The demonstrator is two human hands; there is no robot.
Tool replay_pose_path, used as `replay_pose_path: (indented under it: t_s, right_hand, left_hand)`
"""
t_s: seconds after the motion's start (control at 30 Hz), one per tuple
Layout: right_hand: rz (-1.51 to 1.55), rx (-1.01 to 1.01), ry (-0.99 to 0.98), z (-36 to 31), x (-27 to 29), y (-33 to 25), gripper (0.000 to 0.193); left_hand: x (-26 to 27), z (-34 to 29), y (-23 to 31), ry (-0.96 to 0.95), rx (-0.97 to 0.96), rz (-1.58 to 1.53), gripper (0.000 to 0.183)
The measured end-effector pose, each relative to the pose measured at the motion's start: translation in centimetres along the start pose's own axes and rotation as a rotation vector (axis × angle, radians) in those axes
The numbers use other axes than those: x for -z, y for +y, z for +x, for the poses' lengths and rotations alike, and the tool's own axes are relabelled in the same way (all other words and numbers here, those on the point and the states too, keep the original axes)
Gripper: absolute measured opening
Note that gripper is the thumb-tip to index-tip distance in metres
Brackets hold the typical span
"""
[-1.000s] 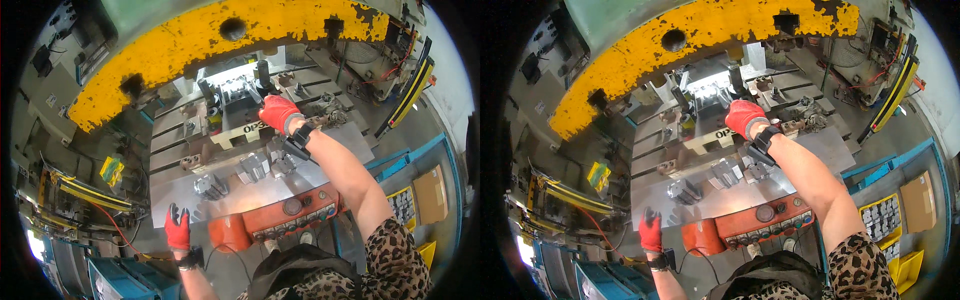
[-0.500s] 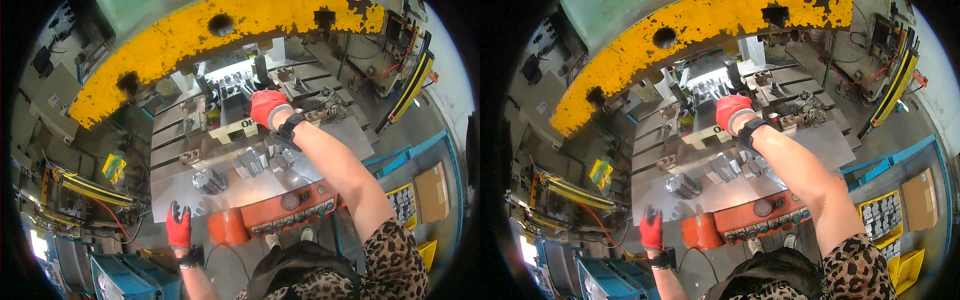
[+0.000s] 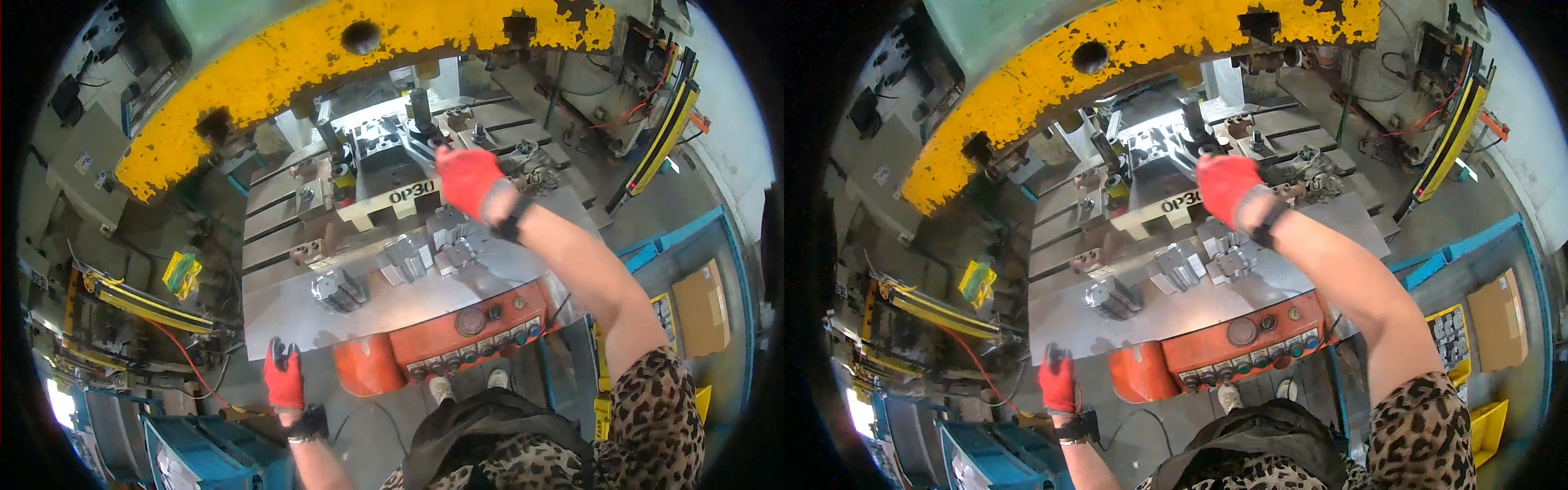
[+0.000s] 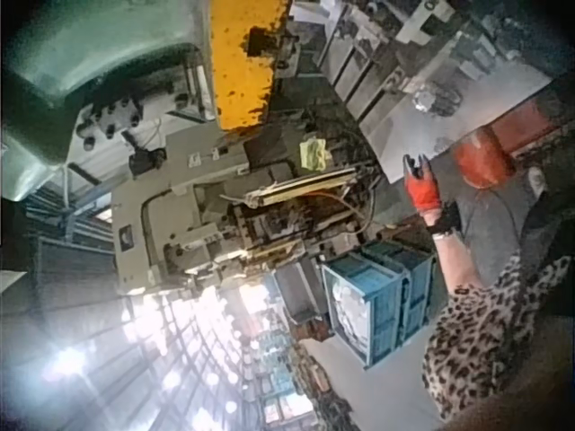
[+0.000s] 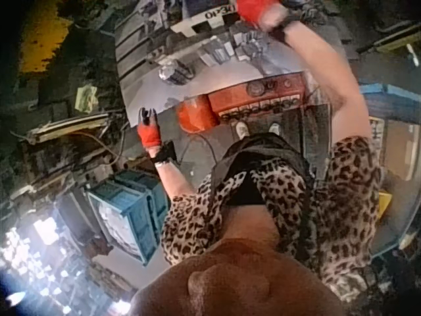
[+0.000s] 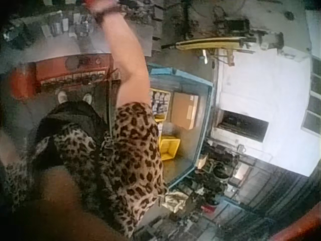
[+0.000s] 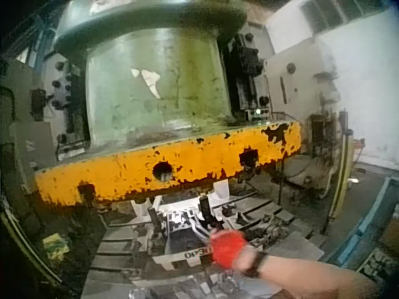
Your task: Operator uses a hydraulic press to shape metal parts, using tongs to move workpieces between the stage and storage bins.
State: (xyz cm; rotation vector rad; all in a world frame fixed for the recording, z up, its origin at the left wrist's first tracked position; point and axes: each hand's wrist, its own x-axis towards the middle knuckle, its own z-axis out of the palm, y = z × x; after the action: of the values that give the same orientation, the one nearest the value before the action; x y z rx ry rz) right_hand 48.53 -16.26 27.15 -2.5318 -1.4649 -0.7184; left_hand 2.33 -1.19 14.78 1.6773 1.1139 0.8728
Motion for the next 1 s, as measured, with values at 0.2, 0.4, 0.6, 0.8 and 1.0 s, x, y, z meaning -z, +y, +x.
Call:
replay_pose_path:
  t_s: [0.2,0.4,0.6,0.8,1.0]
  right_hand:
    - [0.827,-0.585,0.056,-22.0,1.3,7.9,0.046]
    - [0.833,-1.337,0.138,-44.3,-3.5,9.2,0.039]
    - [1.322,-1.325,-0.031,-45.0,-11.9,11.7,0.041]
    - [1.087,-0.951,-0.119,-41.4,-13.6,14.7,0.036]
    - [1.042,-0.970,-0.167,-42.6,-16.0,15.7,0.034]
  left_hand:
    - [2.8,-4.9,-4.3,-0.054,0.194,0.271,0.045]
    - [-3.0,-8.4,-13.9,-0.288,0.535,-0.086,0.044]
    - [-6.5,-6.2,-18.7,-0.465,0.264,0.694,0.047]
    - [-5.9,-5.8,-18.3,-0.470,0.281,0.830,0.045]
    - [-7.0,-5.0,-17.6,-0.453,0.284,0.866,0.043]
